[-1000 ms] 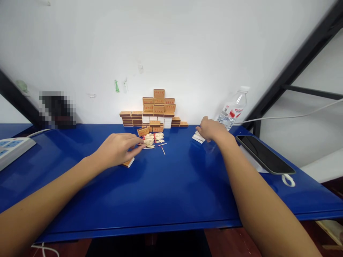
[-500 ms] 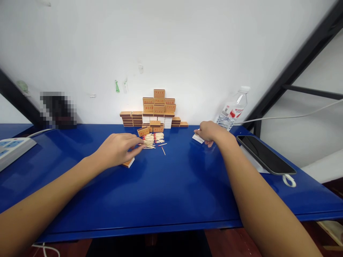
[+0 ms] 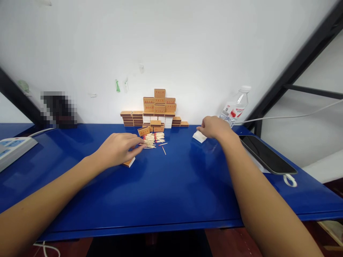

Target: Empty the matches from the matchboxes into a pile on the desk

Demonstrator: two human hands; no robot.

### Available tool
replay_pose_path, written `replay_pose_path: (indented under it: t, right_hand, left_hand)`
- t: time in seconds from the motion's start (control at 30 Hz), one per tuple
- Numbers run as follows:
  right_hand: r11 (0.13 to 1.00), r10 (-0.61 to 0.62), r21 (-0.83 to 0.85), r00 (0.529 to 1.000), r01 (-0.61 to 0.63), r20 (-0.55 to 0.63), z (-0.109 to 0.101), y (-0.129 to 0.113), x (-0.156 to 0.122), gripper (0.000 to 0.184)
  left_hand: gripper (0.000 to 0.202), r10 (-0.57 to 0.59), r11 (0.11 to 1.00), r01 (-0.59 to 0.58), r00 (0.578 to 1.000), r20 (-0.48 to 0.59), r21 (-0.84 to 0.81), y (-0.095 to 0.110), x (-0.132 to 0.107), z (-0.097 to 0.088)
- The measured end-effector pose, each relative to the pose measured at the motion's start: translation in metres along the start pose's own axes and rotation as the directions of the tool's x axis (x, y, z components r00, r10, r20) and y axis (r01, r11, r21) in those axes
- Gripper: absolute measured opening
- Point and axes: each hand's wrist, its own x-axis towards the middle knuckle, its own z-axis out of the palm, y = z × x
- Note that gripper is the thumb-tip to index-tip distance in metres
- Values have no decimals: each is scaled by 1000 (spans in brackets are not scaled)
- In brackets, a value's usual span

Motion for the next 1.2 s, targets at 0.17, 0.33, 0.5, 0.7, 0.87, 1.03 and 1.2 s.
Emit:
replay_pose_path:
  t: [0.17, 0.33, 0.5, 0.7, 0.87, 1.03, 1.2]
  right_hand:
    - [998, -45, 33, 999, 44, 17, 9, 7, 2, 77]
    - [995, -78, 67, 997, 78, 6, 21, 8, 6, 104]
    - [984, -80, 168, 991, 62, 104, 30, 9, 12, 95]
    - [974, -174, 163, 981, 158, 86, 34, 13, 20, 61]
    - [977, -150, 167, 981, 129, 120, 34, 20, 22, 52]
    - [997, -36, 77, 970, 18, 239, 30, 30, 22, 48]
    - [999, 2, 50, 949, -18, 314, 23, 34, 17, 37]
  left_hand:
    - [30, -7, 1000, 7, 1000, 13, -8, 0, 0, 0]
    - [30, -14, 1000, 14, 999, 35, -3, 1, 1, 1]
    - [31, -7, 1000, 6, 1000, 25, 13, 1, 0, 0]
    - [32, -4, 1000, 4, 999, 35, 4, 2, 0, 0]
    - [32, -15, 1000, 14, 998, 63, 10, 3, 1, -1]
    - [31, -19, 1000, 18, 998, 57, 16, 1, 2, -2]
    - [30, -44, 999, 43, 998, 35, 33, -11, 1, -4]
